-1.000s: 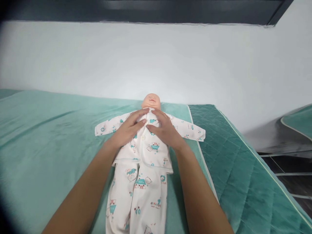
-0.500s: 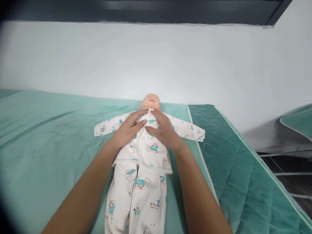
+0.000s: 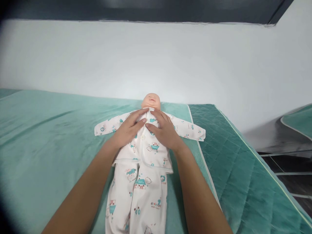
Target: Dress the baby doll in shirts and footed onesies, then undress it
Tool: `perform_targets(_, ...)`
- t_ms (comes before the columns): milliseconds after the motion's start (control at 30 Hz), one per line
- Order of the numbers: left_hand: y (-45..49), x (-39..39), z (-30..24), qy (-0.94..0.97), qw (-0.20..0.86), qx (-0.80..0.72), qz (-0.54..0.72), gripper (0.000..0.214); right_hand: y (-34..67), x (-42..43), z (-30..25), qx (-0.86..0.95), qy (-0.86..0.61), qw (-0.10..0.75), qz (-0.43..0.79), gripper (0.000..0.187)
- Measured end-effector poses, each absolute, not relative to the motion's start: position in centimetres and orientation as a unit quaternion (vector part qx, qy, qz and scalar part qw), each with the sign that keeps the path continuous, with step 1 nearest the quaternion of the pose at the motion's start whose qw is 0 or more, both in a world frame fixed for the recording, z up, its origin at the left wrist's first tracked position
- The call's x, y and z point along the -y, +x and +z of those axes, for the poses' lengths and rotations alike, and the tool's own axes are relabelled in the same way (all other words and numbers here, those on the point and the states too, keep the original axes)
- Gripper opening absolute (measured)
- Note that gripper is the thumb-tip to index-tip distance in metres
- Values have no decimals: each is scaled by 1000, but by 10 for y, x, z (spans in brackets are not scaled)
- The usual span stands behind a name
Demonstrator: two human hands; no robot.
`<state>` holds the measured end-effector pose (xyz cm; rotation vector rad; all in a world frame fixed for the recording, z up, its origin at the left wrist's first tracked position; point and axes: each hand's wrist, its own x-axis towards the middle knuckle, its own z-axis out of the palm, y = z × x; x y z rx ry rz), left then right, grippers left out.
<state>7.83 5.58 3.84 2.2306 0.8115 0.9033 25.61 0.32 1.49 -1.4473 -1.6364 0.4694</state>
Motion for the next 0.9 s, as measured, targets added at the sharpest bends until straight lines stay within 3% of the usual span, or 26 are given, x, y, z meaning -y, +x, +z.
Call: perform_targets(900,78,-57,37,837,298,-308,340,45,255,-2,16,666,-592,415,181,50)
